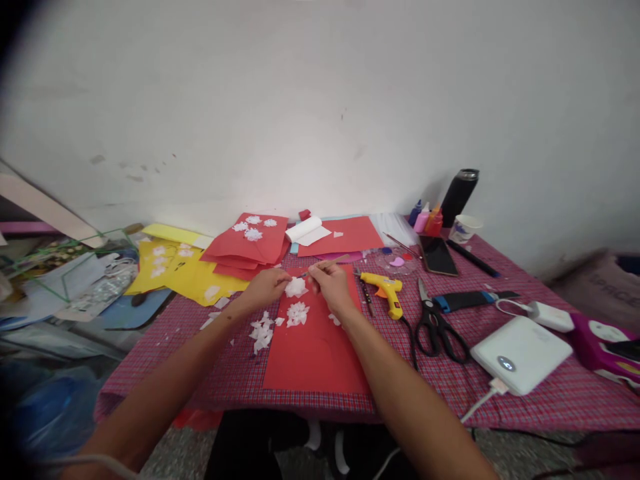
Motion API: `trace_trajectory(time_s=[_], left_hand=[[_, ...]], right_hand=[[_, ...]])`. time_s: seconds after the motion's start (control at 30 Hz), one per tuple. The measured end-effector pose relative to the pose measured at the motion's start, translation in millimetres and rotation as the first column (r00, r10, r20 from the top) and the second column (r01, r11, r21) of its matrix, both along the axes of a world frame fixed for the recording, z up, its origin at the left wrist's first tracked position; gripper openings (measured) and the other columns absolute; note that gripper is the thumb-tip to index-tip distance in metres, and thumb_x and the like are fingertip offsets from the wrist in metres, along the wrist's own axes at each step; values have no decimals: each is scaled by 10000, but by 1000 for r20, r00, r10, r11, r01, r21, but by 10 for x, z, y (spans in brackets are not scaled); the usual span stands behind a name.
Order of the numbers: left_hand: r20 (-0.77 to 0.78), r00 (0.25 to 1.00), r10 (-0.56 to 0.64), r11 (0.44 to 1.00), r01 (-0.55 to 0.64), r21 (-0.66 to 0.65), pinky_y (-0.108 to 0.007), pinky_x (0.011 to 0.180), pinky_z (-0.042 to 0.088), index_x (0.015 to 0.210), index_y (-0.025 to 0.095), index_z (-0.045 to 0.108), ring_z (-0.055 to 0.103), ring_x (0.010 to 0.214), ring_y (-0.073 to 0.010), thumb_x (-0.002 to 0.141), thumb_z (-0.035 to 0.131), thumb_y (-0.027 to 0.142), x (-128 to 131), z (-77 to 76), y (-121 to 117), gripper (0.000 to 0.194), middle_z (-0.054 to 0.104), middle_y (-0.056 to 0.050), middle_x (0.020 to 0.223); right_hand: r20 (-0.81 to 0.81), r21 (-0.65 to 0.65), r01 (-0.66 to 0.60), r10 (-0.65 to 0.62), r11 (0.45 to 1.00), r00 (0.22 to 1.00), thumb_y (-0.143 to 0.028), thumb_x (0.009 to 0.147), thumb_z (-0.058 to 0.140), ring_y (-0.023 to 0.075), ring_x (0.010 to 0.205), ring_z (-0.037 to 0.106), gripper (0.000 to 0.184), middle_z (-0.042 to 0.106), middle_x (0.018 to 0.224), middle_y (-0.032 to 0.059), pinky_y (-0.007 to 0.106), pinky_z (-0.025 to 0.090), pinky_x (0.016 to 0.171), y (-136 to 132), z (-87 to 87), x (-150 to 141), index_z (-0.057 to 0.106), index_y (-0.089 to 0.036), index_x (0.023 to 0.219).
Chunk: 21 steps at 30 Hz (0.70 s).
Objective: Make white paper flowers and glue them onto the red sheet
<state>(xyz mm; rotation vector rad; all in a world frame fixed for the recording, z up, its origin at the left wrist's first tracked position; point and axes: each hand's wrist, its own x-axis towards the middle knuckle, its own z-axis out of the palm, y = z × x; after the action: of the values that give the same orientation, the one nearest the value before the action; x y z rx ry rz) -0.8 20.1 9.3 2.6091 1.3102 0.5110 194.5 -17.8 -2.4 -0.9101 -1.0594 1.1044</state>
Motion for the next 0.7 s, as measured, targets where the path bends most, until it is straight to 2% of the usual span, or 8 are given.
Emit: trace_trajectory(time_s=[0.23,0.43,0.53,0.7], left_hand=[[25,998,51,998,-52,38,-272,736,444,919,185,708,617,836,-183,860,459,244,-81,-48,28,263,702,-63,925],[-3,998,-64,996,64,68,-301,878,442,1023,170,695,606,978,-204,822,507,213,-40,-48,12,278,697,-81,1051],[-38,996,-81,994,83,75,-319,878,441,959,169,710,604,962,-214,833,495,203,-4,-36,4,251,702,-88,995],[-53,998,-45,997,48,60,-308,811,446,887,177,713,610,885,-204,864,460,210,6,-9,-14,256,698,-84,914]], right_hand=[[11,7,8,-8,1000,1000,-398,744,664,96,440,440,222,582,603,-12,235,361,438,-7,-4,-10,587,-197,691],[15,11,0,0,1000,1000,-396,747,663,95,436,441,224,590,606,-12,242,352,438,10,-36,-9,588,-197,680],[15,12,-4,4,1000,1000,-393,753,661,100,445,449,221,584,600,-13,242,357,441,14,-39,-5,587,-198,679],[20,7,-6,6,1000,1000,-401,746,664,99,447,454,226,594,604,-15,243,358,441,7,-37,-5,591,-197,680]])
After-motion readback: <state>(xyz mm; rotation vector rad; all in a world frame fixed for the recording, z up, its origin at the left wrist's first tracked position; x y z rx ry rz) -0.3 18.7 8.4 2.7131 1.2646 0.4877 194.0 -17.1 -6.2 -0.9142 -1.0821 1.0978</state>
